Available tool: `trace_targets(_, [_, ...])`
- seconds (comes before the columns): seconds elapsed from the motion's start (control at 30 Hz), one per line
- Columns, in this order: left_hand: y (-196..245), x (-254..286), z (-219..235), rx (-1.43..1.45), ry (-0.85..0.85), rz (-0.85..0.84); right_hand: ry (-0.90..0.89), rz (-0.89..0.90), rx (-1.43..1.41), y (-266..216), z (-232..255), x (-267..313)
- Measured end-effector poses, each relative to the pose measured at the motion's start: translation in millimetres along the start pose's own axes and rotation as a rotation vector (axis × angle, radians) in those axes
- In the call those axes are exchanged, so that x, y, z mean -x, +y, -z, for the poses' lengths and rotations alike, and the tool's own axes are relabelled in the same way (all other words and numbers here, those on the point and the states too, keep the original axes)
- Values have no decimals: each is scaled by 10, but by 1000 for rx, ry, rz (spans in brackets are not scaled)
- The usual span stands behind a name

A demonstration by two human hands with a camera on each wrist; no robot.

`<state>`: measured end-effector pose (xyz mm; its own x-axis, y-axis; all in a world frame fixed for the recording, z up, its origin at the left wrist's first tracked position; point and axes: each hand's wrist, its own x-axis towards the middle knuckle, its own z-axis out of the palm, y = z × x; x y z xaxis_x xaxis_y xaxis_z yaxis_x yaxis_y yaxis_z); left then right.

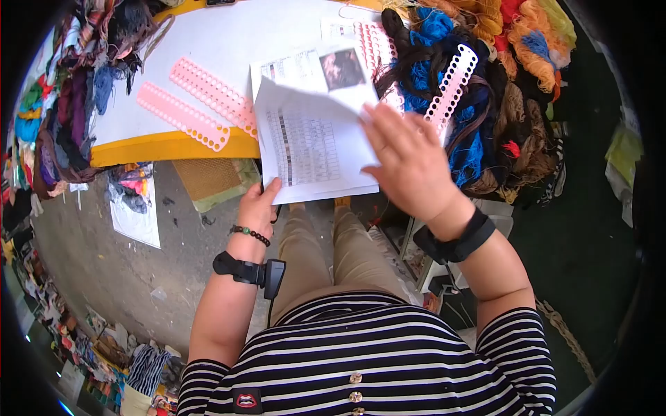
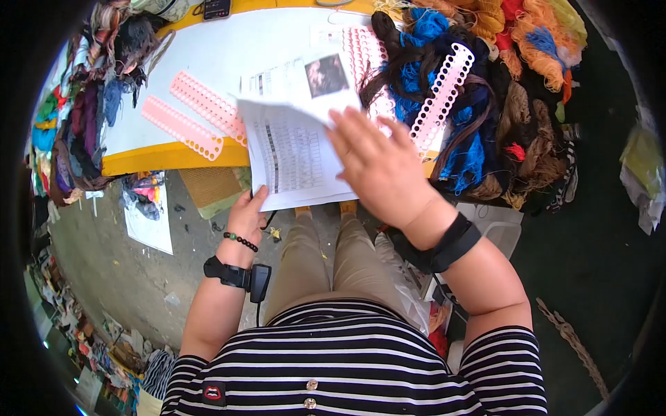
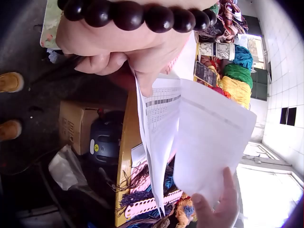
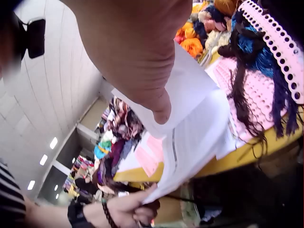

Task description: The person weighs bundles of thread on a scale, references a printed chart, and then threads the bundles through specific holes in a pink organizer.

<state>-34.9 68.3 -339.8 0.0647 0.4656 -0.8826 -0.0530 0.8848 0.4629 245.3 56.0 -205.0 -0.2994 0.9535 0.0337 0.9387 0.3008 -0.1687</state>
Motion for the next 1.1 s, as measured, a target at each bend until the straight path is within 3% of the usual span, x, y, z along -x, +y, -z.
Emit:
trace_targets(0.1, [28, 27, -29, -5, -1, 13, -127, 198, 84, -99, -309, 222])
trace_targets(0.2, [41, 49, -50, -10, 0, 4, -206, 216, 65, -122, -555, 397])
trace_targets(1.1, [-23, -30, -40, -31, -16, -31, -206, 35, -275, 110, -755, 416])
